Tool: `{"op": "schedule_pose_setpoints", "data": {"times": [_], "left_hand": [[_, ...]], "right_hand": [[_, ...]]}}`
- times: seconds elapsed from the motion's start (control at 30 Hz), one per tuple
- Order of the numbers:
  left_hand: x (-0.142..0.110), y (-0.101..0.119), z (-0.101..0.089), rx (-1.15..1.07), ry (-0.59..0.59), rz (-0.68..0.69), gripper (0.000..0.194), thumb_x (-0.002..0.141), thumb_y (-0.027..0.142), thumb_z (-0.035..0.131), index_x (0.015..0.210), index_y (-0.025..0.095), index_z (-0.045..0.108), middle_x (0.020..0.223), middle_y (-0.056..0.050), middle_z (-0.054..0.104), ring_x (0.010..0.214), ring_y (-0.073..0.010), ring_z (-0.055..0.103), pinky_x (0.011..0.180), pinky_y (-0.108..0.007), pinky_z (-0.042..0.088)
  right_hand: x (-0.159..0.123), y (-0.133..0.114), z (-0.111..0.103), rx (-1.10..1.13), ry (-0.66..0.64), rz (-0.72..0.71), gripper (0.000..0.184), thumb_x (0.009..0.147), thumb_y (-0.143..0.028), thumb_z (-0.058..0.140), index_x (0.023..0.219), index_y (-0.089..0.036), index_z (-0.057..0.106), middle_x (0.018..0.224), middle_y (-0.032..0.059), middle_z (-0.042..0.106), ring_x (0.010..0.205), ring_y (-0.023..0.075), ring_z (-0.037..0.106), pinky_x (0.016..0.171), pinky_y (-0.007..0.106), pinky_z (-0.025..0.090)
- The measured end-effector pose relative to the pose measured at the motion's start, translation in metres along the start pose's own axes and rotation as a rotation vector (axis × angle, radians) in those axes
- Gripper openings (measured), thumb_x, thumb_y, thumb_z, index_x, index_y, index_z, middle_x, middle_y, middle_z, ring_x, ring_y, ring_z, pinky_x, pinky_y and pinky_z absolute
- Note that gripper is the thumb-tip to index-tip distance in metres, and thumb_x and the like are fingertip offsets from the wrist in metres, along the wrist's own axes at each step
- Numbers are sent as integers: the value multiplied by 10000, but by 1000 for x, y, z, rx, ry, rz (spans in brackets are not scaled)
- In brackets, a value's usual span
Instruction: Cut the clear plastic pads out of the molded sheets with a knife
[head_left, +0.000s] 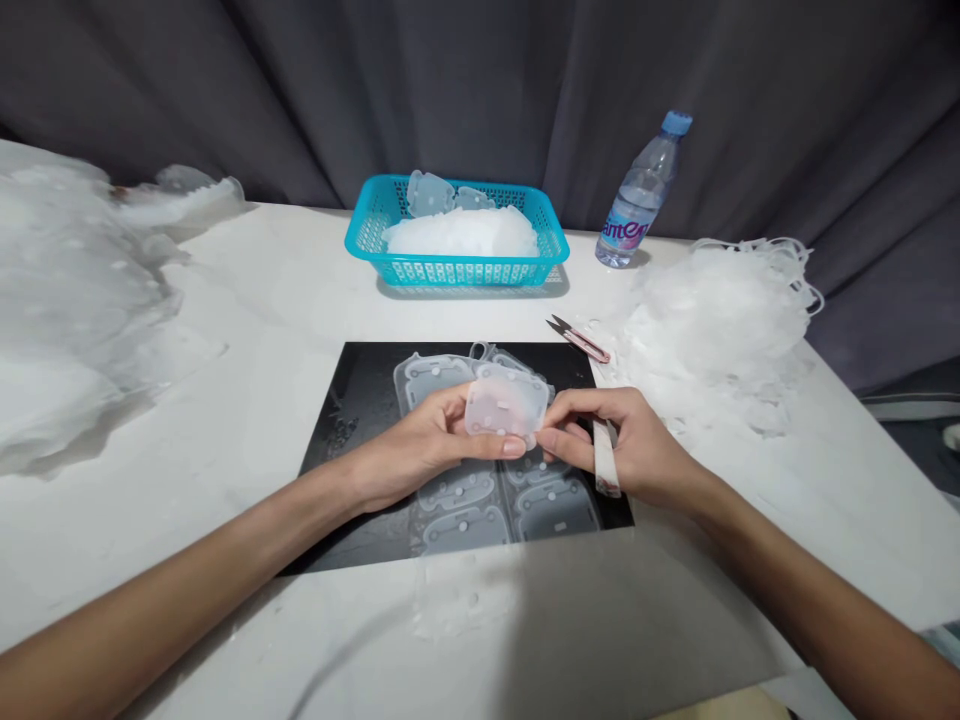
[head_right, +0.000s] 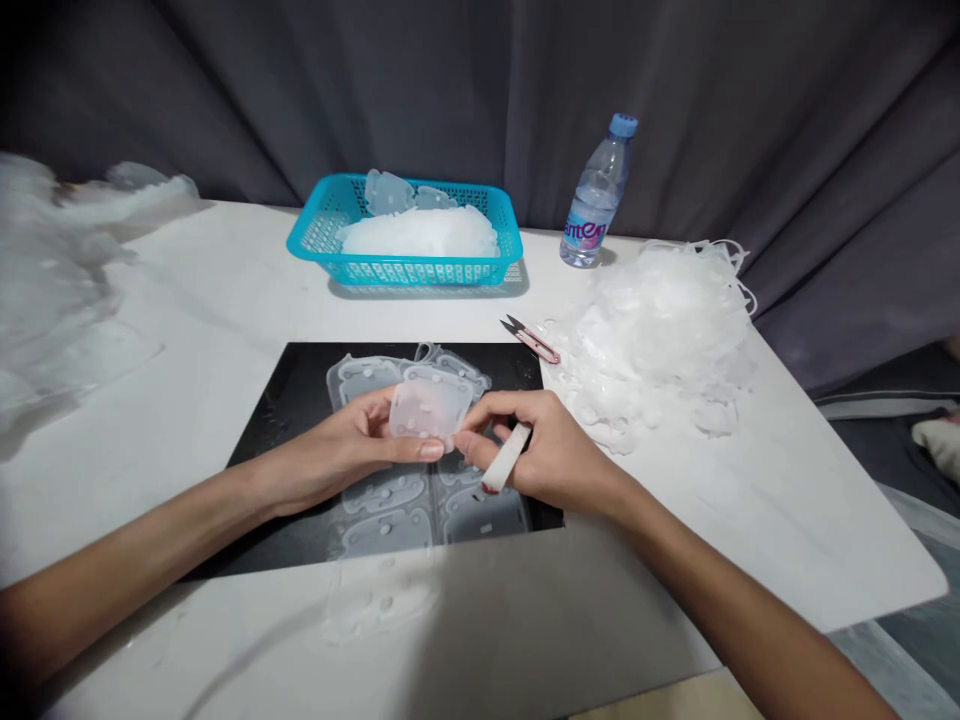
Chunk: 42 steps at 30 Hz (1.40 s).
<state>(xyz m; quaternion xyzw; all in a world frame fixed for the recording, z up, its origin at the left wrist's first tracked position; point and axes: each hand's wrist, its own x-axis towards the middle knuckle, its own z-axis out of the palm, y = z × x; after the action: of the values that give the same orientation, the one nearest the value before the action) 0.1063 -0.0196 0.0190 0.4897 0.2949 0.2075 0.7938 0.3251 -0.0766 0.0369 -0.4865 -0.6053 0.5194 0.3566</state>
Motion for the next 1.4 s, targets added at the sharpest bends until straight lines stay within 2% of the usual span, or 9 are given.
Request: {"op": "schedule_pose_setpoints", "data": {"times": [0.17,0.37,0.8,0.93,1.2,1.4], "left_hand": [[-1,0,1,13,7,16,239,806,214,871,1014,195,753,958,-1,761,862,-109,685,815,-211,530],[-1,-4,-2,28,15,23,290,788,238,883,1045,198,755,1026,-20,775,921,-138,706,862,-238,542],[-2,-5,-2,65,42,5,315,786,259,878,1066,201,746,1083,-39,784,961,-173,718,890,-271,548],[-2,-5,-1,54,33,8,302,792,252,874,1063,207,748,1079,-28,784,961,-160,715,893,-259,539],[-2,-6,-1,64,35,26,310,790,256,874,1065,198,743,1079,-35,778,967,-164,710,896,-267,537],[-1,-5,0,77,42,17,327,788,264,868,1073,187,726,1070,-47,781,977,-175,710,910,-276,530]], "right_hand": [[1,1,0,23,-5,19,154,812,-279,812,780,-160,719,543,-82,441,434,50,374,446,222,279],[1,0,0,-3,7,-5,200,808,-320,832,762,-156,725,561,-66,468,495,66,375,485,228,291],[-1,4,4,17,47,27,167,786,-290,847,776,-175,726,551,-65,498,493,70,367,491,236,300],[0,3,4,26,44,34,170,787,-294,848,778,-176,726,559,-63,513,488,69,389,492,236,307],[1,2,1,-26,29,4,226,803,-375,837,802,-167,748,552,-62,466,496,79,377,500,251,288],[0,8,1,-40,24,10,194,816,-349,823,831,-173,743,579,-60,457,520,86,367,503,251,275]]}}
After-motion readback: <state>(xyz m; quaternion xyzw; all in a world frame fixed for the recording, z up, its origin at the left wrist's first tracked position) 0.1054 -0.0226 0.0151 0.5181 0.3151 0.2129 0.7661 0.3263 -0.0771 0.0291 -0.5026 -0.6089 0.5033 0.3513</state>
